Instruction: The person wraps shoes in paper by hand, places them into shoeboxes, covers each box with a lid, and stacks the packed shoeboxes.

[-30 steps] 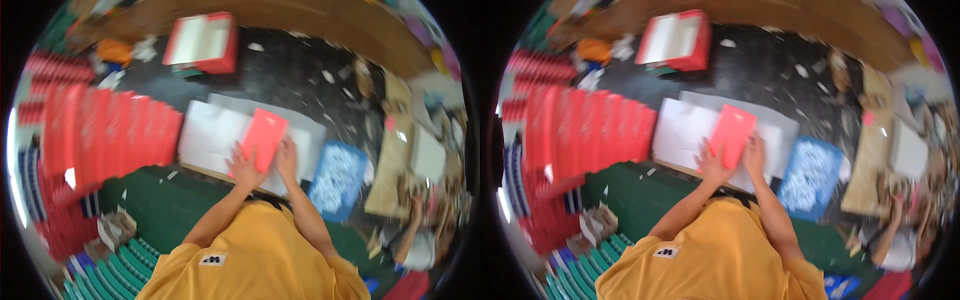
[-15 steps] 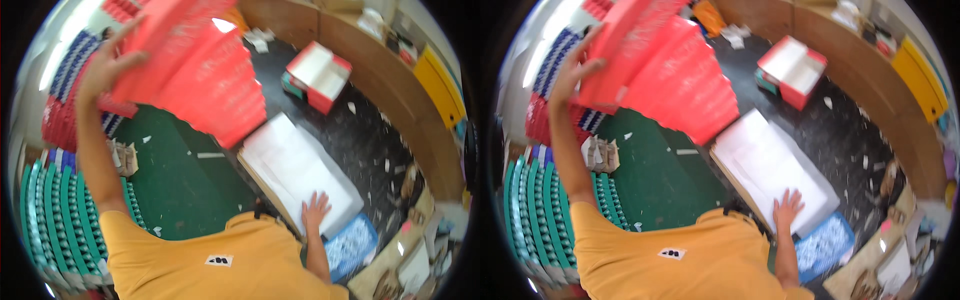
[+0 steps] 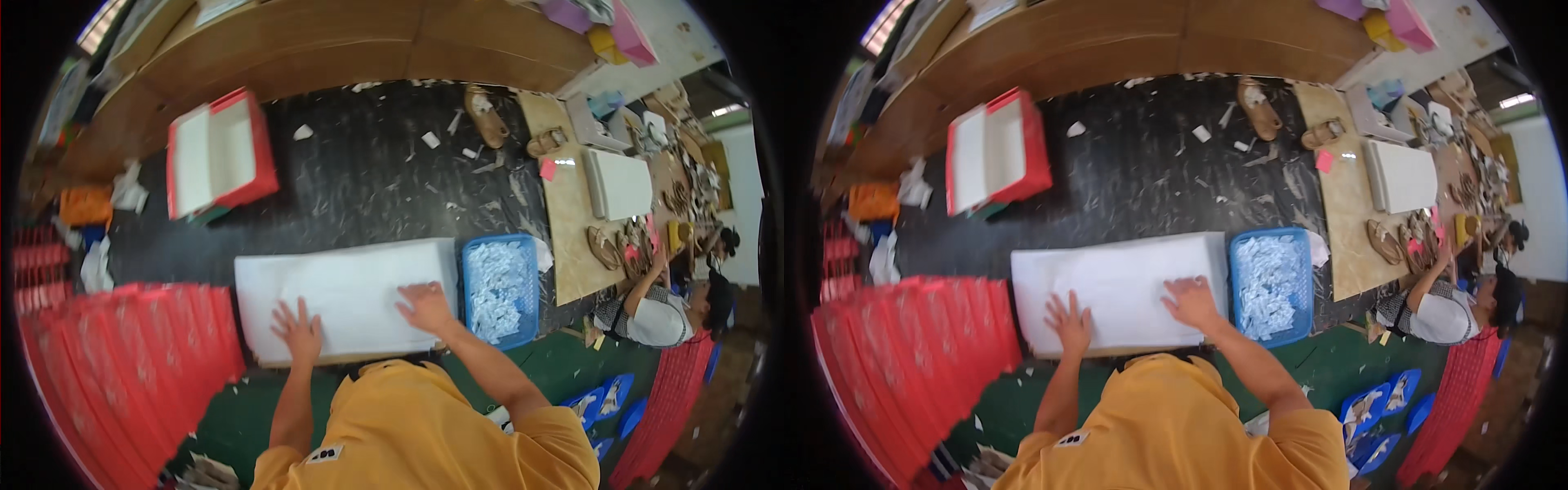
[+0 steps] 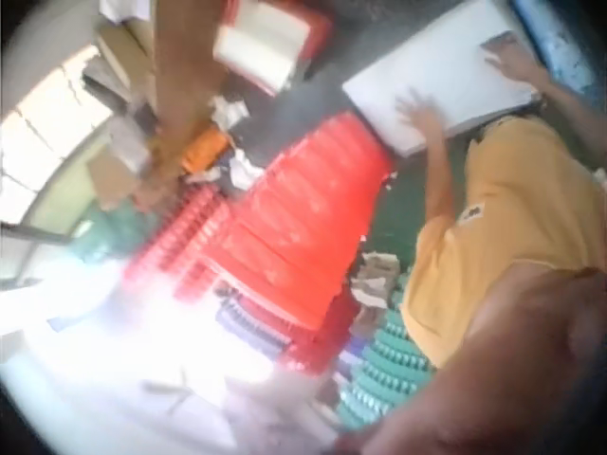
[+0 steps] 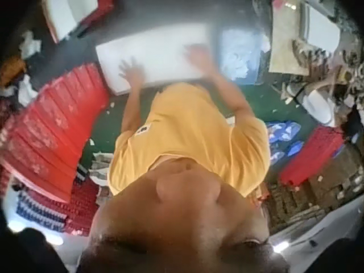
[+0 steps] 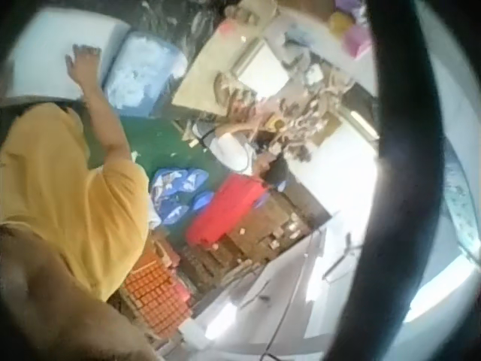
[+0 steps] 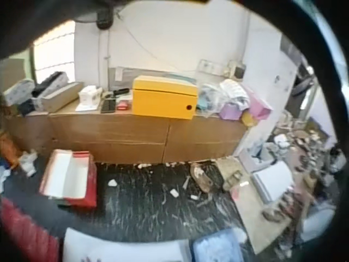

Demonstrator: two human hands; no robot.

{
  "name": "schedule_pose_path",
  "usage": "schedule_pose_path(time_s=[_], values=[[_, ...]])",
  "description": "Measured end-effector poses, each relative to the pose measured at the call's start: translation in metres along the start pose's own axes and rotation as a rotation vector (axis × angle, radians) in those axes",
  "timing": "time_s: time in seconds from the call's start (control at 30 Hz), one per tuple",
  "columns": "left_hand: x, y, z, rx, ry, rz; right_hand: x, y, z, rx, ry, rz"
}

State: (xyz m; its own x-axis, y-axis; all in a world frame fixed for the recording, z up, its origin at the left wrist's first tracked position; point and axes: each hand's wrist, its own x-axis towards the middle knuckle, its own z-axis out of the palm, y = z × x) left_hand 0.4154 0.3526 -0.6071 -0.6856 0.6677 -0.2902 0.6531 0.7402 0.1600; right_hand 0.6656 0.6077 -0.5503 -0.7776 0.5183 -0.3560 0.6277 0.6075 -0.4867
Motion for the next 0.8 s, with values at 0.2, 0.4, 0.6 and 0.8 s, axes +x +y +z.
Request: schedule_pose_path(time_s=[0.2,0.4,0.6,0.8], values=[[0.003,0.011,-0.025,-0.017,-0.022,0.001,0.206,0.245,-0.184,-0.139,1.024,0.259],[0.016,0.020,-0.022,-0.122,-0.052,-0.008,0.330,0.388,-0.250,-0.301,0.317,0.648],[0.012,0.018,-0.032,-0.145,0.028,-0.016,0.233,0.150,-0.119,0.947,0.368,0.414],[0.007,0.012,-0.038,-0.307,0.187,0.113,0.028,-0.055,0.016,0.721,0.078,0.198]])
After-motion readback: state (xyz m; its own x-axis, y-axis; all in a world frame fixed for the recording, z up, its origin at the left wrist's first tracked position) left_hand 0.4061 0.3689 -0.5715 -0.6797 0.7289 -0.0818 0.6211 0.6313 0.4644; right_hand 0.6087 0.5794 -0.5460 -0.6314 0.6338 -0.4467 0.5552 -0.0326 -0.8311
